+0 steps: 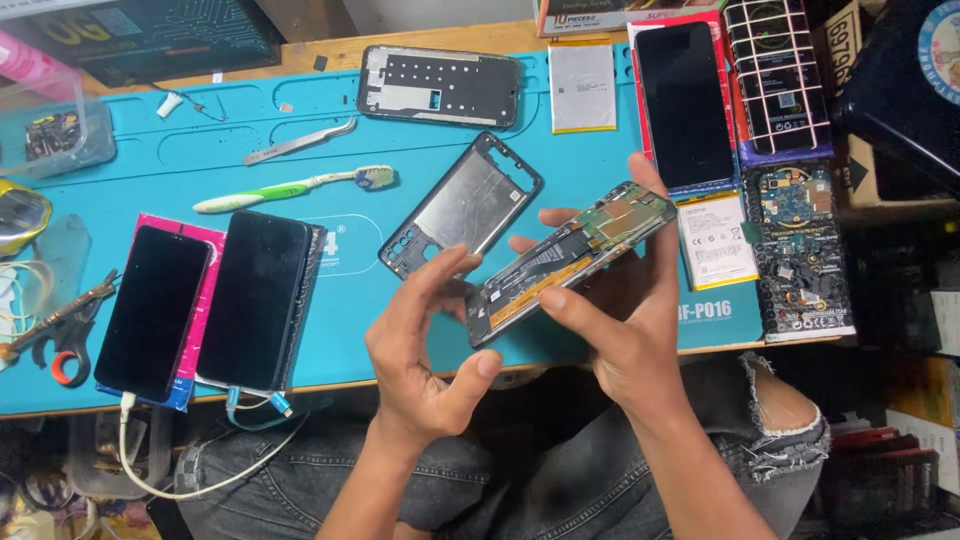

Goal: The person disassembles a smartphone, separating the screen assembly from the main body. They then reassemble the device by connecting the screen and placing the back cover. Finally, the person powers on the phone to verify the repair.

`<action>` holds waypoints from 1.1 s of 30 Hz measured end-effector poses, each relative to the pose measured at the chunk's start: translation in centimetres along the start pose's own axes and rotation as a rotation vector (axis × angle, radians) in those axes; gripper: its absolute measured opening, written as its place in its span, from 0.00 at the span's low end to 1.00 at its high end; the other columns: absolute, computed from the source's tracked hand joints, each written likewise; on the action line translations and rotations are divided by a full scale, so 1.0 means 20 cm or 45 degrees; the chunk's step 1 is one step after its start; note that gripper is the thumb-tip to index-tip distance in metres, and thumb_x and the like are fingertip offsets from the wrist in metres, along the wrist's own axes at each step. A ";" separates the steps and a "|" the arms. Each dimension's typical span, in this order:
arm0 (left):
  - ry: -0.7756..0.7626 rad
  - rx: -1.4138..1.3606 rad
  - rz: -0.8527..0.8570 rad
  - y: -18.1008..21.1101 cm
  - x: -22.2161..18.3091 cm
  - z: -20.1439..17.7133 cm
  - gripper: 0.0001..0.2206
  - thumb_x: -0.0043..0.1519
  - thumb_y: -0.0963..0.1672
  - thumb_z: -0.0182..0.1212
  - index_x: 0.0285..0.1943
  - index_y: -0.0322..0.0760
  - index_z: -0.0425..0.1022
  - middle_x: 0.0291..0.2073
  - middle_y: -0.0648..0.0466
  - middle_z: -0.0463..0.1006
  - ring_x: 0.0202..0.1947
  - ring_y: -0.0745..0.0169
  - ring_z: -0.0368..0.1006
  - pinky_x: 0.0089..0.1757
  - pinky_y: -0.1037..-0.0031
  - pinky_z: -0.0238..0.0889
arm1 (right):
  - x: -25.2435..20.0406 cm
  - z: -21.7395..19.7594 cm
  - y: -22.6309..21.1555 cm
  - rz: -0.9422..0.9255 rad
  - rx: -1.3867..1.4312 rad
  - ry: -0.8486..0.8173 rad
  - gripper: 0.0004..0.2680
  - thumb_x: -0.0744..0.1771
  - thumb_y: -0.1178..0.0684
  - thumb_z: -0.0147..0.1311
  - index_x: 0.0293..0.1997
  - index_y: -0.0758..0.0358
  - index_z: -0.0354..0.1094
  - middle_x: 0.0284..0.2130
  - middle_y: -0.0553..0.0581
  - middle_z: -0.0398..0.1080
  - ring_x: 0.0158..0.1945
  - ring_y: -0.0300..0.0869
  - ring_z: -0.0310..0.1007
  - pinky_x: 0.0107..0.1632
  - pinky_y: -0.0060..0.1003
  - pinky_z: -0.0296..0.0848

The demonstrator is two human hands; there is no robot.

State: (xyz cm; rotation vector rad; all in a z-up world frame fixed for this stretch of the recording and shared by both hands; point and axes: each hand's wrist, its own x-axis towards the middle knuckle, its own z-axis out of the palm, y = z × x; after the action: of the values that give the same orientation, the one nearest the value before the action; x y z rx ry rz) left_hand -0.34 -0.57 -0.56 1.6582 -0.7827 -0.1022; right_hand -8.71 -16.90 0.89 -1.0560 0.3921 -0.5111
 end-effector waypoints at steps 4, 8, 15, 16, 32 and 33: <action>0.149 0.063 0.075 -0.03 -0.02 0.04 0.29 0.71 0.57 0.52 0.65 0.28 0.72 0.53 0.43 0.78 0.39 0.56 0.80 0.39 0.72 0.75 | 0.06 -0.06 -0.02 -0.031 0.025 0.101 0.41 0.64 0.61 0.65 0.85 0.48 0.35 0.59 0.72 0.71 0.61 0.62 0.79 0.71 0.60 0.79; 0.372 0.072 0.032 -0.03 -0.05 0.05 0.18 0.75 0.47 0.47 0.61 0.25 0.74 0.52 0.40 0.77 0.38 0.55 0.77 0.40 0.70 0.74 | 0.12 -0.16 -0.02 -0.087 0.044 0.283 0.33 0.65 0.63 0.61 0.81 0.55 0.48 0.62 0.69 0.70 0.64 0.63 0.77 0.71 0.60 0.81; 0.314 0.650 -0.147 0.02 0.02 -0.04 0.18 0.66 0.41 0.66 0.65 0.33 0.75 0.59 0.42 0.73 0.60 0.43 0.73 0.58 0.55 0.70 | 0.18 -0.18 -0.04 0.022 0.012 0.428 0.31 0.66 0.60 0.60 0.81 0.48 0.51 0.62 0.67 0.75 0.63 0.64 0.82 0.59 0.44 0.81; 0.313 0.655 -0.151 0.00 0.01 -0.05 0.18 0.66 0.41 0.66 0.65 0.33 0.75 0.59 0.42 0.73 0.60 0.43 0.73 0.58 0.55 0.70 | 0.18 -0.17 -0.04 0.028 0.015 0.428 0.31 0.66 0.60 0.60 0.81 0.48 0.51 0.62 0.67 0.75 0.63 0.64 0.82 0.59 0.44 0.81; -0.004 0.622 -0.339 -0.03 0.06 -0.17 0.37 0.57 0.47 0.79 0.75 0.29 0.67 0.64 0.39 0.64 0.68 0.38 0.66 0.63 0.50 0.63 | 0.18 -0.12 -0.06 0.070 0.027 0.316 0.34 0.65 0.62 0.58 0.83 0.51 0.47 0.62 0.68 0.71 0.67 0.58 0.75 0.69 0.52 0.81; 0.008 0.608 -0.326 -0.03 0.06 -0.17 0.34 0.58 0.47 0.78 0.73 0.31 0.69 0.63 0.40 0.65 0.66 0.40 0.68 0.62 0.51 0.65 | 0.18 -0.12 -0.06 0.070 0.027 0.323 0.34 0.65 0.61 0.58 0.83 0.51 0.47 0.62 0.67 0.71 0.68 0.57 0.75 0.69 0.52 0.82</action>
State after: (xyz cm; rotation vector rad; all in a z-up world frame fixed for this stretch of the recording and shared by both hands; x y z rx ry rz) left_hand 2.54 1.66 0.18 2.2079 -0.6144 -0.0941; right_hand -7.35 -21.14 0.61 -0.9599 0.6367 -0.6004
